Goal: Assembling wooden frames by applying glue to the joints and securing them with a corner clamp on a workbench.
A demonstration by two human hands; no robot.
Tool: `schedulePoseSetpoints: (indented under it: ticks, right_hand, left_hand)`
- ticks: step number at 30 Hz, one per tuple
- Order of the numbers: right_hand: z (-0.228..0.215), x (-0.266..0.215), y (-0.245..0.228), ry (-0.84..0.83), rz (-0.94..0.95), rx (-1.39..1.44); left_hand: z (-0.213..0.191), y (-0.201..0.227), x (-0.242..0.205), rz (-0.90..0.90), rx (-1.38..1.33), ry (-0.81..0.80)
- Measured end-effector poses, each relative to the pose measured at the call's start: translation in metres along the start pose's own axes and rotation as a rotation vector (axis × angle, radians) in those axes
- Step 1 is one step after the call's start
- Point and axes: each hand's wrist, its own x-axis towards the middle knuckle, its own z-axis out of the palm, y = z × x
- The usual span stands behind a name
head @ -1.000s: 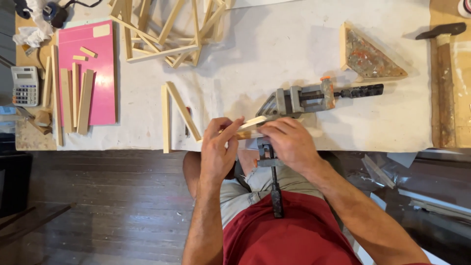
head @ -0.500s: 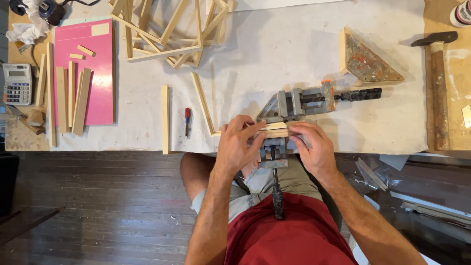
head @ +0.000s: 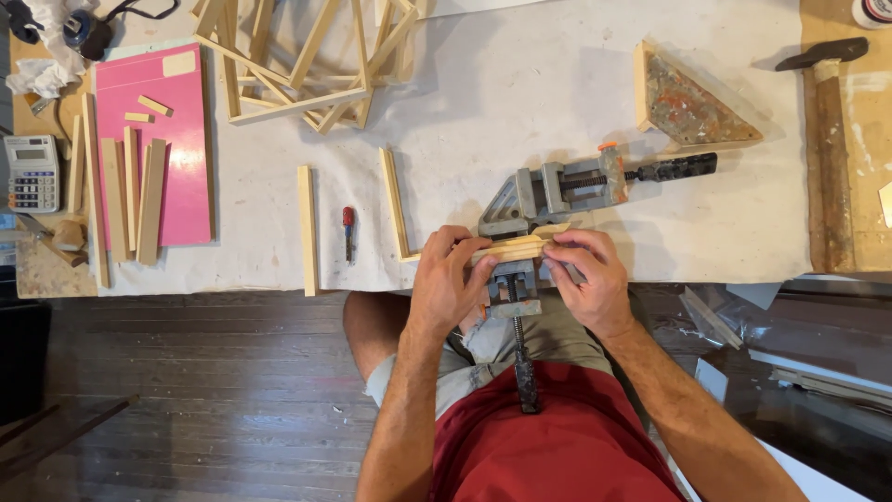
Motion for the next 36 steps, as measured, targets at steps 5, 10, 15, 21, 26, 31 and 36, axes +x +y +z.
schedulePoseSetpoints:
  ticks: [5,10,15,21,26,31,36]
  right_hand:
    - [-0.002,0.004,-0.003,-0.031,-0.011,0.022]
    - [0.001,-0.004,0.007,-0.056,-0.017,0.052]
    - [-0.006,-0.011,0.018,0.050,0.414,0.358]
    - [-0.012,-0.002,0.020,0.058,0.510,0.566]
    - [-0.008,-0.009,0.042,0.111,0.603,0.695]
    - [-0.013,-0.008,0.045,0.144,0.698,0.817]
    - [-0.033,0.009,0.023,0.073,0.715,0.796]
  left_hand:
    - [0.003,-0.005,-0.003,0.072,0.108,0.029]
    - [-0.011,-0.010,-0.013,0.063,0.106,0.078]
    - [-0.062,-0.062,-0.030,-0.320,0.520,0.533]
    - [-0.098,-0.141,-0.047,-0.544,0.714,0.333]
    - [-0.118,-0.126,-0.062,-0.626,0.791,0.110]
    - [-0.168,-0.093,-0.086,-0.483,1.246,0.193]
    - [-0.229,-0.025,-0.073,-0.090,0.800,0.770]
